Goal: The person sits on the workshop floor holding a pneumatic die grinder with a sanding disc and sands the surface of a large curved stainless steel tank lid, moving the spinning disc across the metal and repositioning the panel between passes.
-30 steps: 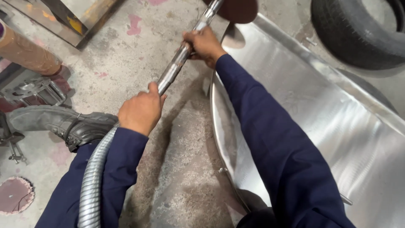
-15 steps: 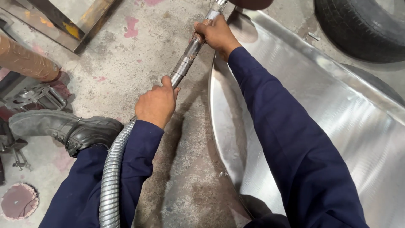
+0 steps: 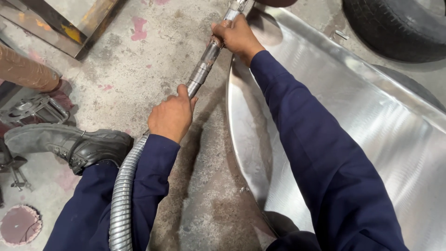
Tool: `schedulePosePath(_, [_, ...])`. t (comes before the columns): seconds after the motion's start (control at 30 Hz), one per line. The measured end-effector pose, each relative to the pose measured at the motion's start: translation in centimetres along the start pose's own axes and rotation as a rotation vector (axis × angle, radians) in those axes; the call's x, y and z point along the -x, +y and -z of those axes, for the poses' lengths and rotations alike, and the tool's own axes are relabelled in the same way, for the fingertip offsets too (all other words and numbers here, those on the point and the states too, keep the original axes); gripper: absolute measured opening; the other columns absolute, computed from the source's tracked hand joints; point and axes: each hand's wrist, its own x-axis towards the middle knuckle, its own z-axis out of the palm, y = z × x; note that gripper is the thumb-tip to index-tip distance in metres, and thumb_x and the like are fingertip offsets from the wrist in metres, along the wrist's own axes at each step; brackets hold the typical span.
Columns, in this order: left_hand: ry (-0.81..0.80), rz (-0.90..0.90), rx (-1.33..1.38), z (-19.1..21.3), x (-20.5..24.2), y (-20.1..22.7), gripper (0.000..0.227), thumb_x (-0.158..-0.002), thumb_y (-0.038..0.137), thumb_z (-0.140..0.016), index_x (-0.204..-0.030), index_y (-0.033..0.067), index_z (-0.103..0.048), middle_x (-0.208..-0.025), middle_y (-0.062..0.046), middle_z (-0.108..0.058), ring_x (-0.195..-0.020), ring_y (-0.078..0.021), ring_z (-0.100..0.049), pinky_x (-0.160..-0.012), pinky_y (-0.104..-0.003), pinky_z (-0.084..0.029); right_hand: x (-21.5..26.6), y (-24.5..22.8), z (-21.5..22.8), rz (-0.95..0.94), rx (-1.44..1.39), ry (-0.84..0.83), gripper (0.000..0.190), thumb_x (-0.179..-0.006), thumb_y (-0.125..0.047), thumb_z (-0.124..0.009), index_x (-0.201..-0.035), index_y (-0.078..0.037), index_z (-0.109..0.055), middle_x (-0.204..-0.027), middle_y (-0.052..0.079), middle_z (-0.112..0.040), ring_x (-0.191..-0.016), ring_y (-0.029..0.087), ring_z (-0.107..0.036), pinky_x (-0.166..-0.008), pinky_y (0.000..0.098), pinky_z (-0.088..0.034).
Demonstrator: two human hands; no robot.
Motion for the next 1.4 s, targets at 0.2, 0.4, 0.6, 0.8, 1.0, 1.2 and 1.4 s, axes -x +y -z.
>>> schedulePosePath(0.2, [-0.07,-0.016,-0.004,0.2,1.2,-0.4,0.043,-0.105,0.047,-0.05,-0.115,0.005,-0.049,-0.079,-0.019,-0.071,-0.067,-0.0382,-0.073,-0.056,-0.051,-0.058,2.0,-1.1,-0.7,-0.105,-0.134,-0.016,0.039,-0.095,-0.023,-0.073,-0.109,-0.002,-0.044,-0.088,0.004,-0.063,-0.073,0.01,-0.068,-0.07,0.0264,-0.063])
schedulePosePath(0.4, [-0.077,0.004,-0.003,1.2,1.9,0.4,0.044,-0.104,0.047,-0.05,-0.115,0.005,-0.049,-0.081,-0.02,-0.071,-0.07,-0.0397,-0.073,-0.058,-0.052,-0.059,2.0,-1.5,-0.3,-0.154,-0.138,-0.024,0.038,-0.094,-0.021,-0.073,-0.11,0.002,-0.046,-0.086,0.005,-0.063,-0.071,0.011,-0.067,-0.067,0.0263,-0.064])
schedulePosePath(0.6, [-0.082,-0.016,-0.011,-0.2,2.4,0.8,0.044,-0.106,0.048,-0.048,-0.115,0.005,-0.049,-0.079,-0.019,-0.071,-0.069,-0.0385,-0.073,-0.06,-0.051,-0.059,3.7,-2.7,0.5,-0.231,-0.122,-0.007,0.042,-0.093,-0.02,-0.072,-0.113,0.003,-0.043,-0.084,0.007,-0.066,-0.069,0.012,-0.067,-0.062,0.0246,-0.06])
schedulePosePath(0.8, [-0.217,0.007,0.015,1.4,4.2,3.8,0.046,-0.107,0.048,-0.043,-0.125,0.0053,-0.044,-0.078,-0.017,-0.069,-0.064,-0.0352,-0.074,-0.055,-0.049,-0.061,4.9,0.1,2.6,-0.239,-0.06,-0.003,0.043,-0.094,-0.02,-0.073,-0.117,0.004,-0.046,-0.088,0.008,-0.068,-0.073,0.011,-0.068,-0.066,0.0232,-0.059])
schedulePosePath(1.0, [-0.169,-0.013,0.034,0.3,4.9,4.5,0.044,-0.106,0.048,-0.045,-0.121,0.0067,-0.047,-0.08,-0.017,-0.07,-0.07,-0.0368,-0.073,-0.059,-0.051,-0.059,7.0,-1.7,3.6,-0.281,-0.045,0.033,0.041,-0.092,-0.02,-0.072,-0.114,0.002,-0.045,-0.084,0.006,-0.067,-0.07,0.012,-0.068,-0.062,0.0256,-0.059])
schedulePosePath(1.2, [-0.126,0.014,0.03,0.6,4.0,2.7,0.044,-0.105,0.047,-0.047,-0.12,0.0057,-0.048,-0.079,-0.019,-0.07,-0.07,-0.0391,-0.073,-0.06,-0.052,-0.059,3.8,-0.6,1.6,-0.207,-0.118,-0.076,0.027,-0.097,-0.017,-0.07,-0.103,0.004,-0.055,-0.075,0.006,-0.068,-0.061,0.012,-0.065,-0.057,0.0251,-0.056])
schedulePosePath(1.4, [-0.071,-0.009,-0.002,0.6,4.3,2.0,0.044,-0.106,0.047,-0.049,-0.116,0.0046,-0.049,-0.078,-0.019,-0.071,-0.069,-0.0396,-0.073,-0.059,-0.051,-0.058,4.8,-3.5,0.4,-0.242,-0.135,-0.067,0.018,-0.094,-0.016,-0.069,-0.094,-0.002,-0.057,-0.071,0.004,-0.068,-0.056,0.011,-0.065,-0.053,0.0284,-0.059])
